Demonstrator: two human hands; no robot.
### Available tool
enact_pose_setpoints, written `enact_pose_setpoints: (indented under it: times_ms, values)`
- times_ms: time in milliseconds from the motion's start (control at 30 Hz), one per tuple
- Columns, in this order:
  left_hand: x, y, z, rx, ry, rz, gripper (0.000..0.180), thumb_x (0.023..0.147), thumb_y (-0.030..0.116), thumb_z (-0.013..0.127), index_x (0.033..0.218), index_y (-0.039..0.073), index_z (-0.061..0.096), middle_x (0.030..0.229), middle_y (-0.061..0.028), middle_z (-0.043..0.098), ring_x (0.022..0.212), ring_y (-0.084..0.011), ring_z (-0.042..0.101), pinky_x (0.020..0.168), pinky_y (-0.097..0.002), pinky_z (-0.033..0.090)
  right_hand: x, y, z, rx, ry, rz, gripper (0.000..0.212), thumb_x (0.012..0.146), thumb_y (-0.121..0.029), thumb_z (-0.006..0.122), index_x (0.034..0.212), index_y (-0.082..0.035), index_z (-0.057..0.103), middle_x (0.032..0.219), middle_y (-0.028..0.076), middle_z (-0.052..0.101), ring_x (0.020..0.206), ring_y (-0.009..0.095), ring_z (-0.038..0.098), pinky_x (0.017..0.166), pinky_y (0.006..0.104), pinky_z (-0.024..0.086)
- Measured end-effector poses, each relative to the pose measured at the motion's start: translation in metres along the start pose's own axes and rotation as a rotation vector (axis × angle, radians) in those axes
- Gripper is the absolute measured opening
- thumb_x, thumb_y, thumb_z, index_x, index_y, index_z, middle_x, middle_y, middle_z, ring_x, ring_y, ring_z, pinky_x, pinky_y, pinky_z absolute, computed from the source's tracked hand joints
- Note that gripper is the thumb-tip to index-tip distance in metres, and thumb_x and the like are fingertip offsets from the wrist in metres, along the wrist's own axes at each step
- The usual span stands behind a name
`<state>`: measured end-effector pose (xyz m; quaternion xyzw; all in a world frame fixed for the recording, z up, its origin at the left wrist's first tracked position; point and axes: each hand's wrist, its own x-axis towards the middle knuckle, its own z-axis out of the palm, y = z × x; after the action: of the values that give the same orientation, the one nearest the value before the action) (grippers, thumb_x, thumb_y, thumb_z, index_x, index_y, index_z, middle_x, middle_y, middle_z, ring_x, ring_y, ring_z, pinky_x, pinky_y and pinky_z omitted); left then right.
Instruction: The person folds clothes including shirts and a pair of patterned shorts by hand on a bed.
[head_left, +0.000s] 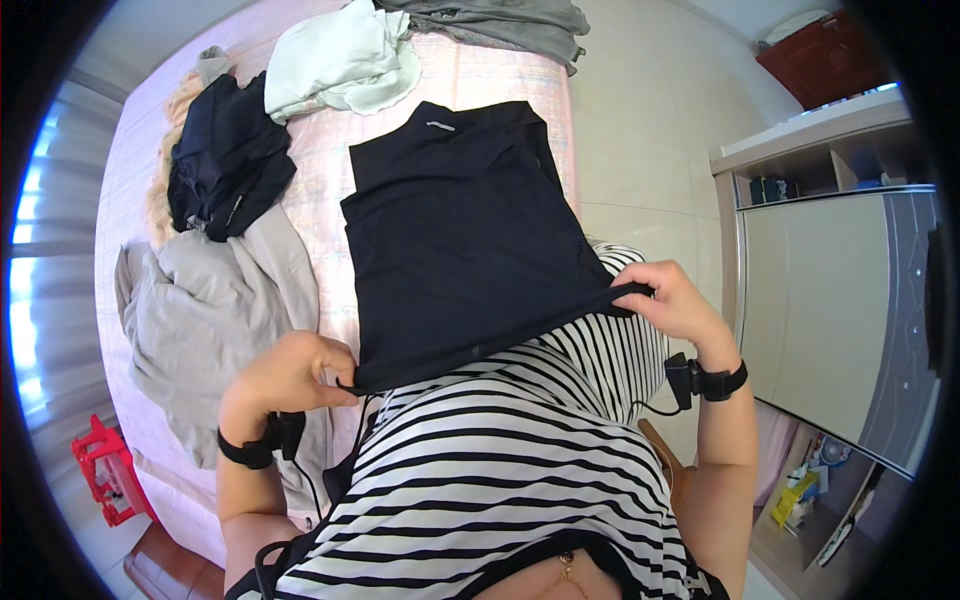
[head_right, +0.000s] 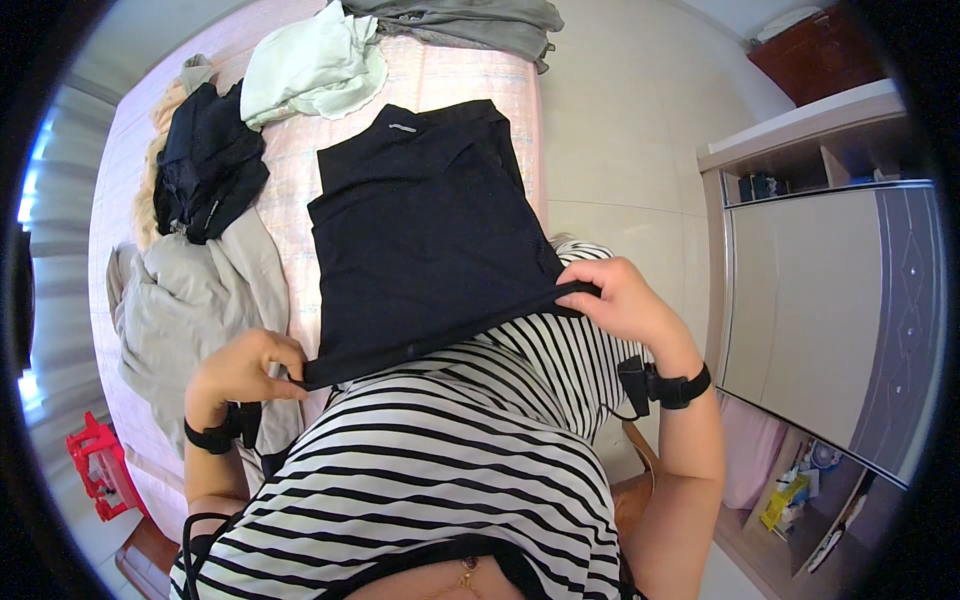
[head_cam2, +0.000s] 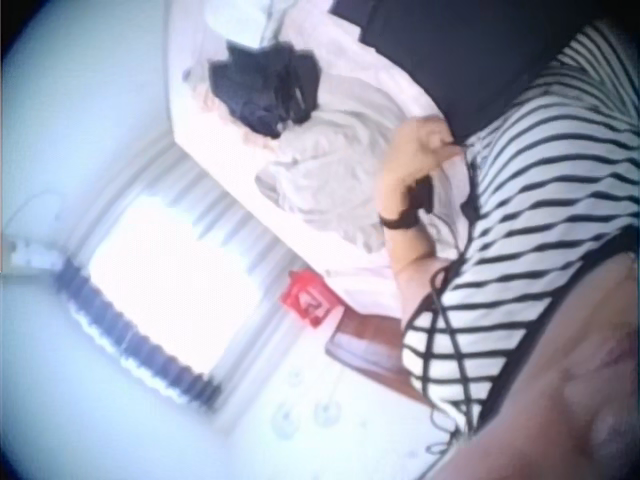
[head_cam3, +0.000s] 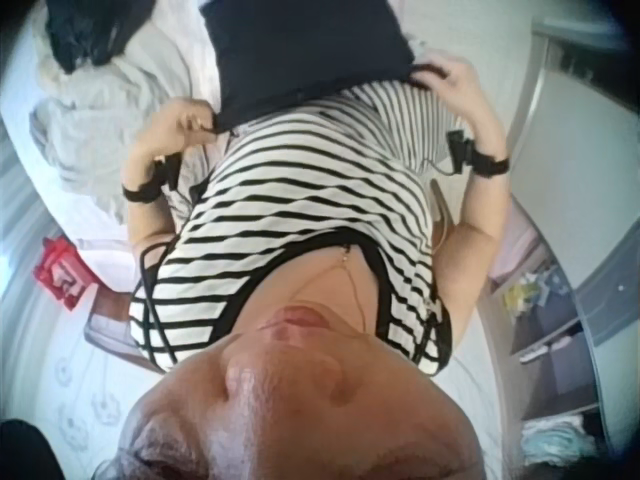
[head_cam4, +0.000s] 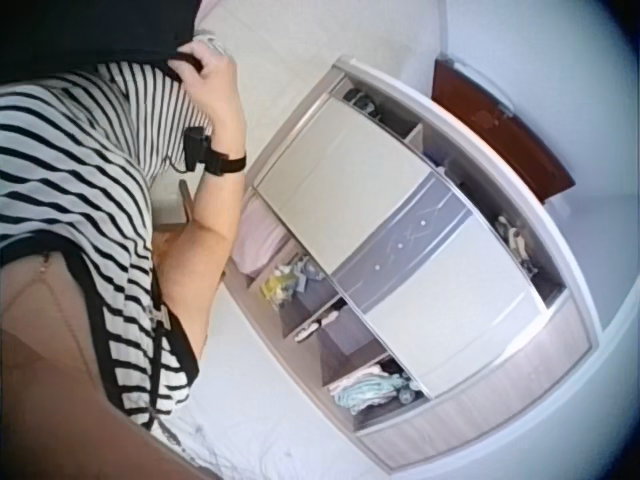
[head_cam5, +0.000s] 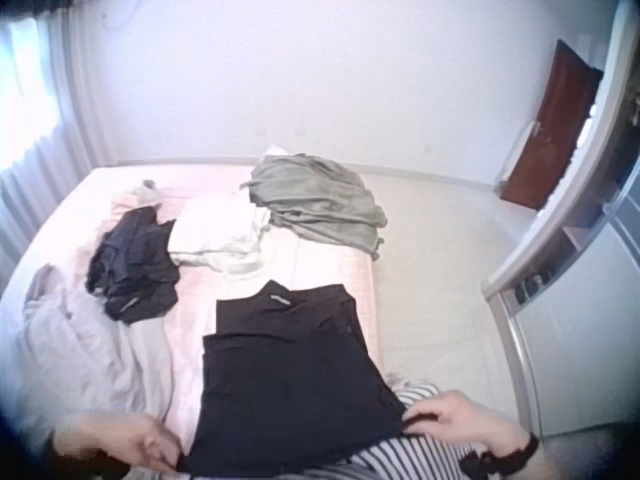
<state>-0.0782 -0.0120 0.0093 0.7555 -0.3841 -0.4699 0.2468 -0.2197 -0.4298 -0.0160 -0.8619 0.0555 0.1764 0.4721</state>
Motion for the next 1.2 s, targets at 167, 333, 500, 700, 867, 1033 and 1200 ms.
enact_pose_setpoints:
  times_ms: [167, 333, 500, 700, 867, 1033, 1200]
  values:
    - [-0.001, -0.028, -0.048, -0.192, 0.151, 0.029, 0.020, 0.068, 0.008, 0.076, 0.074, 0.001, 0.059, 0.068, -0.0064, 0.058, 0.066, -0.0143, 0.056, 0.063, -0.0273, 0.043, 0.054, -0.012, -0.026, 0.180, -0.011, 0.018, 0.016, 0.081, -0.007, 0.065, 0.095, 0.001, 0.064, 0.079, -0.001, 0.062, 0.073, 0.006, 0.054, 0.069, 0.0227, 0.046]
    - [0.040, -0.093, -0.116, -0.313, 0.516, 0.045, 0.019, 0.075, 0.007, 0.072, 0.076, 0.004, 0.053, 0.070, 0.0049, 0.049, 0.071, -0.0051, 0.048, 0.067, -0.0214, 0.040, 0.168, -0.020, -0.044, 0.250, 0.149, -0.056, 0.022, 0.083, -0.013, 0.065, 0.099, 0.002, 0.064, 0.088, 0.001, 0.064, 0.080, 0.008, 0.056, 0.075, 0.0241, 0.047]
    - [0.113, -0.165, -0.168, -0.437, 0.763, 0.042, 0.020, 0.086, 0.006, 0.061, 0.105, 0.003, 0.057, 0.097, 0.0014, 0.057, 0.090, -0.0067, 0.052, 0.080, -0.0202, 0.042, 0.289, 0.005, -0.042, 0.169, 0.567, -0.221, 0.035, 0.081, -0.017, 0.067, 0.110, 0.001, 0.060, 0.100, 0.013, 0.066, 0.092, 0.020, 0.062, 0.082, 0.0292, 0.048]
    - [0.169, -0.259, -0.083, -0.303, 1.058, -0.111, 0.050, 0.080, 0.009, 0.067, 0.124, 0.000, 0.045, 0.116, -0.0132, 0.056, 0.102, -0.0203, 0.056, 0.085, -0.0314, 0.047, 0.290, 0.074, 0.017, -0.086, 0.749, 0.101, 0.049, 0.074, -0.019, 0.072, 0.115, -0.002, 0.052, 0.102, 0.014, 0.063, 0.092, 0.026, 0.063, 0.080, 0.0346, 0.049]
    - [0.146, -0.209, 0.011, -0.566, 1.106, -0.345, 0.041, 0.080, 0.014, 0.071, 0.111, -0.001, 0.048, 0.088, -0.0040, 0.058, 0.077, -0.0104, 0.055, 0.071, -0.0231, 0.047, 0.212, 0.082, 0.049, -0.024, 0.702, 0.226, 0.044, 0.072, -0.019, 0.074, 0.108, -0.003, 0.054, 0.094, 0.010, 0.062, 0.080, 0.023, 0.061, 0.075, 0.0334, 0.049]
    - [0.149, -0.153, 0.018, -0.569, 1.006, -0.495, 0.042, 0.079, 0.018, 0.072, 0.109, -0.002, 0.050, 0.086, -0.0050, 0.060, 0.074, -0.0109, 0.057, 0.068, -0.0231, 0.047, 0.195, 0.078, 0.060, -0.150, 0.561, 0.376, 0.054, 0.068, -0.028, 0.077, 0.109, -0.002, 0.054, 0.095, 0.011, 0.062, 0.083, 0.024, 0.060, 0.074, 0.0337, 0.049]
    - [0.153, -0.153, 0.011, -0.747, 0.919, -0.481, 0.037, 0.078, 0.014, 0.073, 0.104, -0.006, 0.056, 0.089, -0.0084, 0.064, 0.075, -0.0134, 0.060, 0.072, -0.0244, 0.048, 0.204, 0.067, 0.053, -0.356, 0.391, 0.532, 0.046, 0.067, -0.035, 0.077, 0.096, -0.003, 0.063, 0.100, 0.014, 0.061, 0.087, 0.030, 0.060, 0.075, 0.0374, 0.049]
